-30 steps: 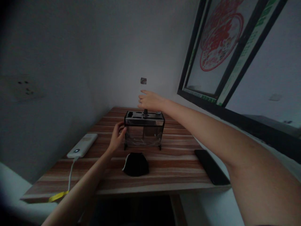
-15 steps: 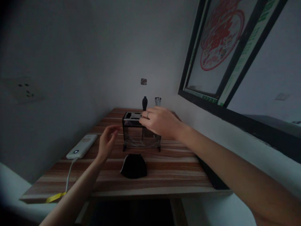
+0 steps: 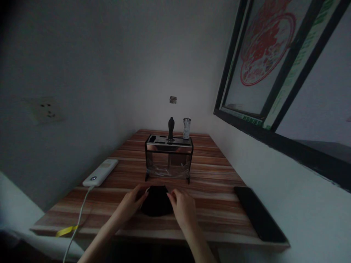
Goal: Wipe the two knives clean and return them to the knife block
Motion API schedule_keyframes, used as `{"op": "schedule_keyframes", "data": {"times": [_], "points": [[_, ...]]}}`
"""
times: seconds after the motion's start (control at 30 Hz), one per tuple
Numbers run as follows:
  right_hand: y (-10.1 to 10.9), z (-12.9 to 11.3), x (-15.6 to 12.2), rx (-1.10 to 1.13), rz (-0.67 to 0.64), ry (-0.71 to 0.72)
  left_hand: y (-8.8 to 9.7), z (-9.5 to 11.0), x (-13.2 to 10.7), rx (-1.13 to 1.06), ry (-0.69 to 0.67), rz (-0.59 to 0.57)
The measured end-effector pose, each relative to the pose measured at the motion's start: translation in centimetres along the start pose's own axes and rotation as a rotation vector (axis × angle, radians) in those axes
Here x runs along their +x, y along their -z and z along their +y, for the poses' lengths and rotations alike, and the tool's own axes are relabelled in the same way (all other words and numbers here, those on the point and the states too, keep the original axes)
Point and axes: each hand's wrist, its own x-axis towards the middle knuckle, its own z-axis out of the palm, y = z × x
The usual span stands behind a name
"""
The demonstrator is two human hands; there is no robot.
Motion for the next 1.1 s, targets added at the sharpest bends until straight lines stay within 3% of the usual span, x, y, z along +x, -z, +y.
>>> {"op": "schedule_keyframes", "data": {"times": [0.13, 0.27, 0.33, 0.43, 0.57, 0.7, 0.8, 0.9, 0.97, 1.1], "points": [[-1.8, -0.6, -0.1, 0.035, 0.051, -0.091, -0.8, 0.3, 0.2, -0.061, -0.007, -0.034], [-2.6, 0.4, -0.5, 0.153, 0.055, -0.127, -2.2, 1.4, 0.4, -0.070, -0.045, -0.147], [-3.2, 1.5, -0.8, 0.212, 0.062, -0.117, -2.7, 2.2, 0.5, 0.002, -0.058, -0.186], [-4.2, 3.1, -1.1, 0.285, 0.106, -0.133, -2.3, 4.1, 1.4, 0.187, -0.108, -0.135], [-5.2, 4.1, -1.2, 0.345, 0.167, -0.136, 0.2, 9.4, 4.5, 0.276, -0.371, -0.074], [-5.8, 4.2, -1.2, 0.363, 0.211, -0.112, 2.0, 17.8, 8.9, 0.448, -0.809, -0.058], [-6.4, 4.4, -1.3, 0.323, 0.276, -0.113, 1.9, 23.5, 12.3, 0.758, -1.121, -0.057], [-7.2, 4.6, -1.2, 0.258, 0.313, -0.085, 1.0, 26.9, 15.5, 1.101, -1.340, -0.083], [-7.7, 4.8, -1.2, 0.212, 0.331, -0.071, 0.4, 28.0, 17.5, 1.275, -1.397, -0.116], [-8.4, 5.0, -0.8, 0.185, 0.337, -0.047, -0.9, 28.7, 20.2, 1.475, -1.243, -0.184]]}}
